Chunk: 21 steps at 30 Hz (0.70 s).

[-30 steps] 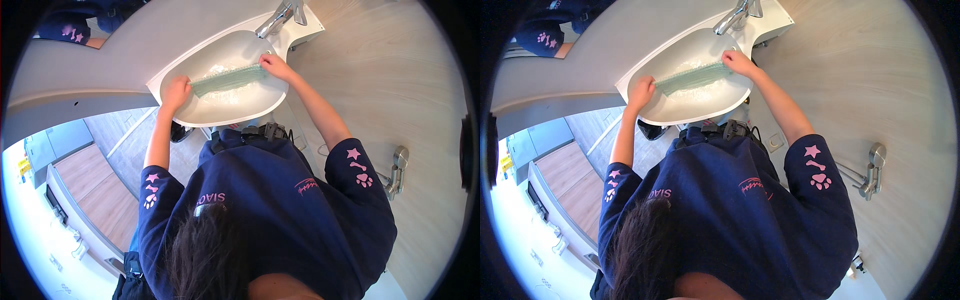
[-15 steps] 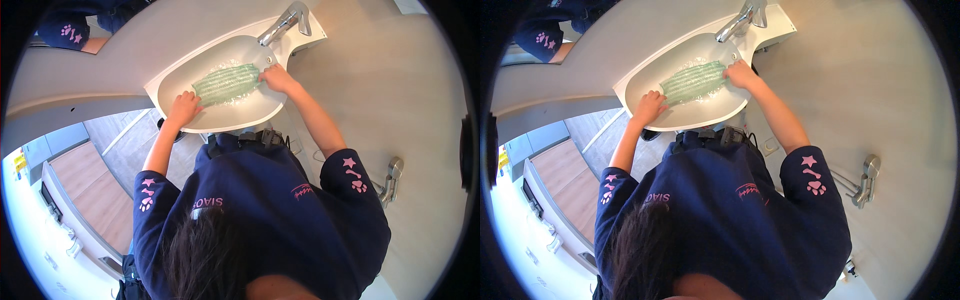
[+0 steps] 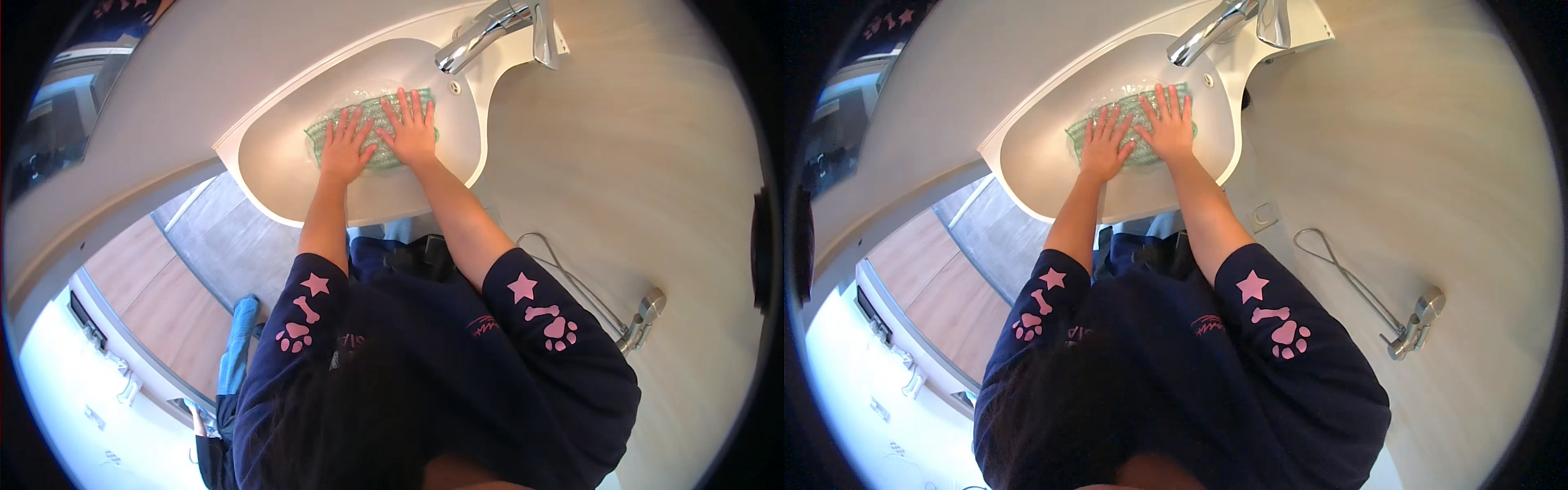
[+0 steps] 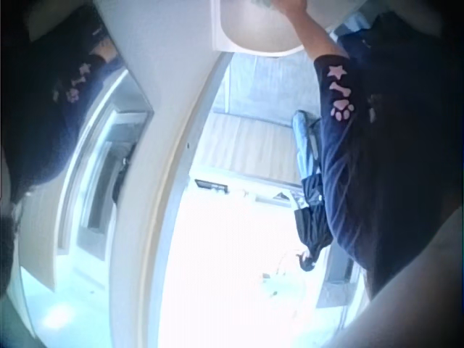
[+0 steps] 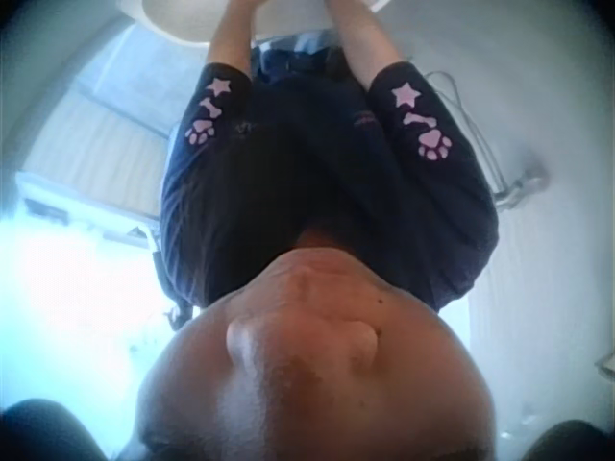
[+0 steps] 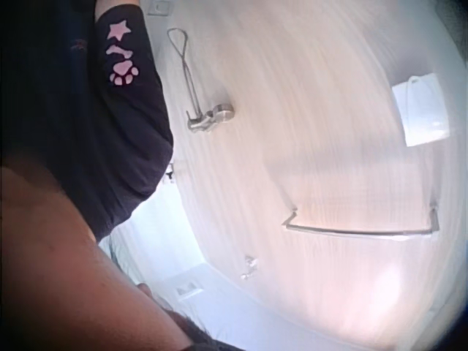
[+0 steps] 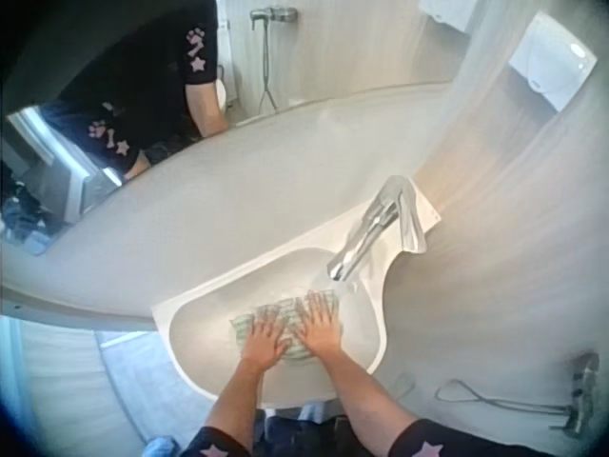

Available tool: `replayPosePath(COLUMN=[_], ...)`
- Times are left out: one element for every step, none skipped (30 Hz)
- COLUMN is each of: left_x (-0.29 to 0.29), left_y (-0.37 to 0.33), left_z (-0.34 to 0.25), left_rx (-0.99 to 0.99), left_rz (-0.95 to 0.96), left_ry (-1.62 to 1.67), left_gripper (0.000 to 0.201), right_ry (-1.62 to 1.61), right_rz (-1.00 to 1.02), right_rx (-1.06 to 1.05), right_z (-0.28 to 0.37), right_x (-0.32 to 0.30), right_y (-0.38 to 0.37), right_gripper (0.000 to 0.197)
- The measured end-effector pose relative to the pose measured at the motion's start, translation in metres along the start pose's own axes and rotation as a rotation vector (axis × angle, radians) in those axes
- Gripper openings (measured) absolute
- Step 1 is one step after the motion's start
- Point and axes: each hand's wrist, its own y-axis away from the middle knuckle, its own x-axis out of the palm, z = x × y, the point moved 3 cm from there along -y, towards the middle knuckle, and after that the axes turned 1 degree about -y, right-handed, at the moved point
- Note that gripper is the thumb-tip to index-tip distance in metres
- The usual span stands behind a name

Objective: Cleaning the sink, walls, and toilet area in a bathroom using a rag.

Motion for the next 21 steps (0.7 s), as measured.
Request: replayPosePath(left_x=[0.001,0.001,0.001,0.002,0.002,0.001,0.000,0.001,0.001,0.000,0.002,0.002,0.001,0.001,-0.001,-0.004,-0.007,-0.009,-0.014,-0.022,-0.035], left_y=[-0.001,-0.001,-0.002,-0.004,-0.005,-0.007,-0.009,-0.010,-0.012,-0.014,-0.014,-0.013,-0.014,-0.012,-0.012,-0.011,-0.011,-0.011,-0.010,-0.009,-0.005], left_z=[0.002,0.003,0.004,0.006,0.005,0.004,0.003,0.003,0.003,0.003,0.002,0.004,0.007,0.008,0.010,0.011,0.013,0.013,0.014,0.017,0.017], left_rx=[-0.008,0.000,-0.001,-0.002,0.009,-0.002,-0.013,-0.003,0.001,0.005,0.013,-0.005,-0.024,-0.021,-0.003,0.015,0.022,0.077,0.133,0.148,0.267], left_rz=[-0.016,0.002,0.027,0.051,0.073,0.081,0.087,0.100,0.099,0.095,0.097,0.117,0.135,0.131,0.107,0.082,0.076,0.078,0.079,0.078,0.086], left_ry=[0.005,0.002,-0.007,-0.016,-0.017,-0.028,-0.039,-0.041,-0.054,-0.067,-0.067,-0.049,-0.032,-0.032,-0.072,-0.114,-0.122,-0.043,0.035,0.031,0.044], left_gripper=[0.054,0.054,0.056,0.057,0.057,0.057,0.057,0.057,0.057,0.057,0.057,0.057,0.058,0.058,0.059,0.060,0.060,0.059,0.059,0.059,0.056], right_ry=[-0.009,-0.013,-0.017,-0.027,-0.058,-0.088,-0.096,-0.090,-0.083,-0.085,-0.099,-0.112,-0.108,-0.116,-0.124,-0.122,-0.068,-0.015,-0.014,-0.121,-0.228], right_rz=[0.011,0.031,0.051,0.058,0.016,-0.027,-0.018,0.013,0.042,0.044,0.043,0.039,0.035,0.040,0.043,0.035,0.029,0.021,0.005,0.054,0.100], right_rx=[0.017,0.017,0.016,0.032,0.019,0.006,0.025,0.011,-0.004,0.009,-0.005,-0.020,-0.015,-0.017,-0.020,-0.022,-0.062,-0.102,-0.098,-0.174,-0.257], right_z=[0.001,0.003,0.004,0.004,0.005,0.005,0.005,0.005,0.005,0.006,0.005,0.004,0.007,0.012,0.014,0.011,0.009,0.007,0.000,-0.008,-0.011], right_x=[0.001,0.003,0.005,0.006,0.005,0.004,0.004,0.004,0.004,0.003,0.005,0.006,0.007,0.008,0.007,0.004,0.005,0.005,0.003,0.003,-0.007], right_y=[0.000,0.000,0.000,-0.002,-0.002,-0.003,-0.004,-0.007,-0.008,-0.008,-0.009,-0.010,-0.014,-0.013,-0.011,-0.010,-0.013,-0.016,-0.017,-0.012,-0.009], right_gripper=[0.059,0.060,0.061,0.061,0.061,0.062,0.062,0.062,0.062,0.062,0.062,0.062,0.062,0.062,0.063,0.063,0.063,0.063,0.063,0.064,0.065])
